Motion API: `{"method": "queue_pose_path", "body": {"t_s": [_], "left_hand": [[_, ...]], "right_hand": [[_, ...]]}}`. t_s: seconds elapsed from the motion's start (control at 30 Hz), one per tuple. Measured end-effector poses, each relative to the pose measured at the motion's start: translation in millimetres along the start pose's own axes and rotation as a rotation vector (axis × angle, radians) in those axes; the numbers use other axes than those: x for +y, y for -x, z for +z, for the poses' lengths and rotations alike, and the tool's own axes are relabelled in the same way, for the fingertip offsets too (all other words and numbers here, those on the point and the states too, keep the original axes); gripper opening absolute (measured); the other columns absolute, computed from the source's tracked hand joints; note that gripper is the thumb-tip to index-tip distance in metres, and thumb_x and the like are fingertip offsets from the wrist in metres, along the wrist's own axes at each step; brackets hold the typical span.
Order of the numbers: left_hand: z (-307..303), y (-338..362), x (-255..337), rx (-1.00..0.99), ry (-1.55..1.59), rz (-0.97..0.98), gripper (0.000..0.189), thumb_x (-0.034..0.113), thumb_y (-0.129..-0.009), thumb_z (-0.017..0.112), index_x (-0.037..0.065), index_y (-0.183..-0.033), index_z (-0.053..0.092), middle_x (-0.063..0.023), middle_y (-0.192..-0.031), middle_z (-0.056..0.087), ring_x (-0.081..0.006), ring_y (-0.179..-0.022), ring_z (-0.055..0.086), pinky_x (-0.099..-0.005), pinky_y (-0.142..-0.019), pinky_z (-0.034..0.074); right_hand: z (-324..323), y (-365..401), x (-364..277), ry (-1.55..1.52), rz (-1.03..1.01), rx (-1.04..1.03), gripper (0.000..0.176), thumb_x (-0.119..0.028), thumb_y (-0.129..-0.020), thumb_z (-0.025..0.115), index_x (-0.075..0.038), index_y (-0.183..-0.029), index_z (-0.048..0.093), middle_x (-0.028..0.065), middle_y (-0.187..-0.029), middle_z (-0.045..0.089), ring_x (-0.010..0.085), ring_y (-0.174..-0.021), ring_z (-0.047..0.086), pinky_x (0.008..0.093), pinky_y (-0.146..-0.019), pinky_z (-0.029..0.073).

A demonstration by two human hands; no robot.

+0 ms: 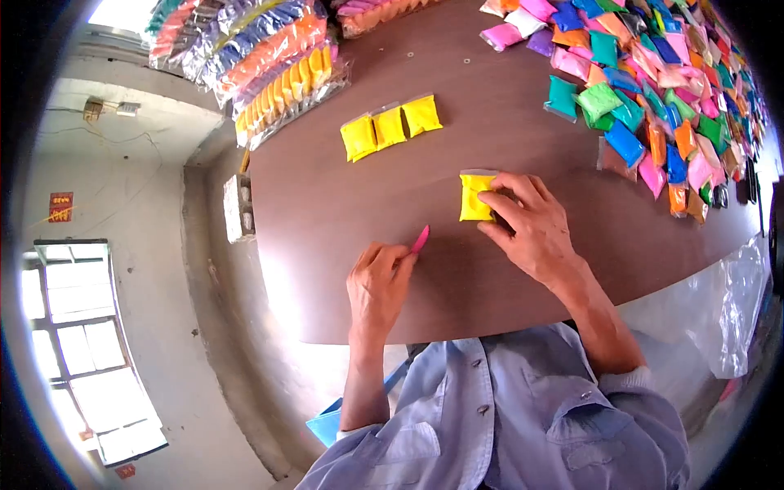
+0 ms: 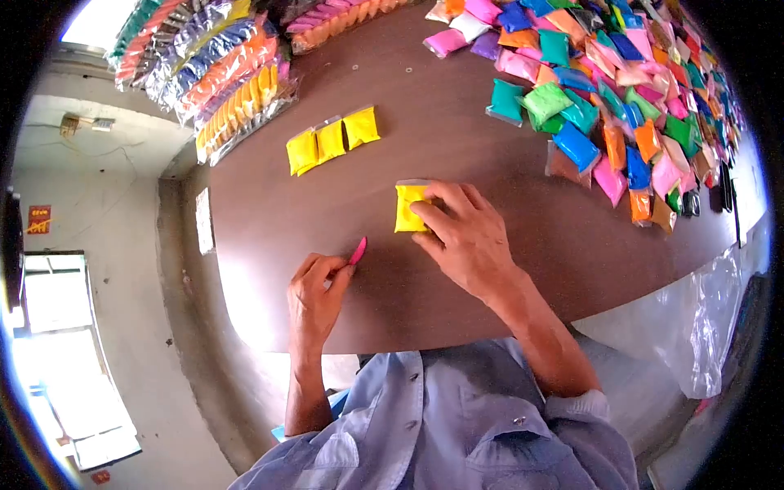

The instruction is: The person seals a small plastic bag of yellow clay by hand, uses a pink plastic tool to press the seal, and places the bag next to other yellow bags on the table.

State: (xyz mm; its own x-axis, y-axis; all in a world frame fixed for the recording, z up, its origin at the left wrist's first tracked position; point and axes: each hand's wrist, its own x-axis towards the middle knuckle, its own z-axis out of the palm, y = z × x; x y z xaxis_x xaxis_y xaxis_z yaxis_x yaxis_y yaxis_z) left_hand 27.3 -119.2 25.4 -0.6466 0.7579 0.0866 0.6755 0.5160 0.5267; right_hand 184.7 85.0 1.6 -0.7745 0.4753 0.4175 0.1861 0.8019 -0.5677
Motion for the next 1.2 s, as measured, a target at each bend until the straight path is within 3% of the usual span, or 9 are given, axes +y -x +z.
{"method": "queue_pose_path", "body": {"t_s": [0.37,0.57,0.77,0.93,1.2], "left_hand": [[-1.7,-2.6,-7.7,0.026,-0.026,0.132,0.007,0.004,-0.084,0.074,0.002,-0.09,0.07,-0.0096,-0.084,0.066,-0.0258,-0.073,0.067,-0.0382,-0.066,0.053],[-3.4,-1.0,-7.2,-0.029,-0.055,0.135,0.006,0.002,-0.084,0.071,0.003,-0.088,0.066,-0.0112,-0.087,0.065,-0.0292,-0.077,0.067,-0.0409,-0.068,0.053],[5.2,-1.0,-2.8,0.042,-0.139,0.211,0.01,0.002,-0.088,0.067,0.003,-0.094,0.06,-0.0134,-0.089,0.065,-0.0327,-0.076,0.065,-0.0433,-0.068,0.052],[11.8,-18.3,26.6,-0.027,0.162,0.069,0.008,0.004,-0.093,0.066,0.002,-0.096,0.059,-0.0172,-0.088,0.066,-0.034,-0.078,0.068,-0.0419,-0.069,0.053],[39.5,-51.8,27.5,0.017,0.212,0.17,0.015,0.004,-0.093,0.067,0.003,-0.108,0.069,-0.0168,-0.09,0.069,-0.0343,-0.079,0.069,-0.0396,-0.07,0.055]], "right_hand": [[-2.1,16.0,2.4,0.06,-0.074,-0.043,0.03,-0.008,-0.082,0.076,-0.004,-0.111,0.068,0.0063,-0.12,0.06,0.0275,-0.105,0.062,0.0421,-0.09,0.052],[-4.6,16.9,-6.6,0.078,-0.086,-0.056,0.033,-0.008,-0.084,0.074,-0.005,-0.116,0.067,0.0074,-0.128,0.059,0.0275,-0.117,0.06,0.0435,-0.092,0.051],[-1.1,16.8,-8.0,0.132,-0.148,-0.107,0.032,-0.014,-0.087,0.074,-0.008,-0.119,0.07,0.0057,-0.133,0.058,0.0252,-0.124,0.058,0.0415,-0.092,0.051],[1.2,15.9,-7.0,0.136,-0.131,-0.116,0.034,-0.016,-0.087,0.076,-0.007,-0.119,0.07,0.005,-0.129,0.064,0.0226,-0.123,0.06,0.0386,-0.093,0.051],[1.1,16.0,-6.1,0.103,-0.117,-0.091,0.035,-0.016,-0.086,0.076,-0.007,-0.119,0.07,0.0057,-0.128,0.064,0.0234,-0.122,0.061,0.039,-0.097,0.051]]}}
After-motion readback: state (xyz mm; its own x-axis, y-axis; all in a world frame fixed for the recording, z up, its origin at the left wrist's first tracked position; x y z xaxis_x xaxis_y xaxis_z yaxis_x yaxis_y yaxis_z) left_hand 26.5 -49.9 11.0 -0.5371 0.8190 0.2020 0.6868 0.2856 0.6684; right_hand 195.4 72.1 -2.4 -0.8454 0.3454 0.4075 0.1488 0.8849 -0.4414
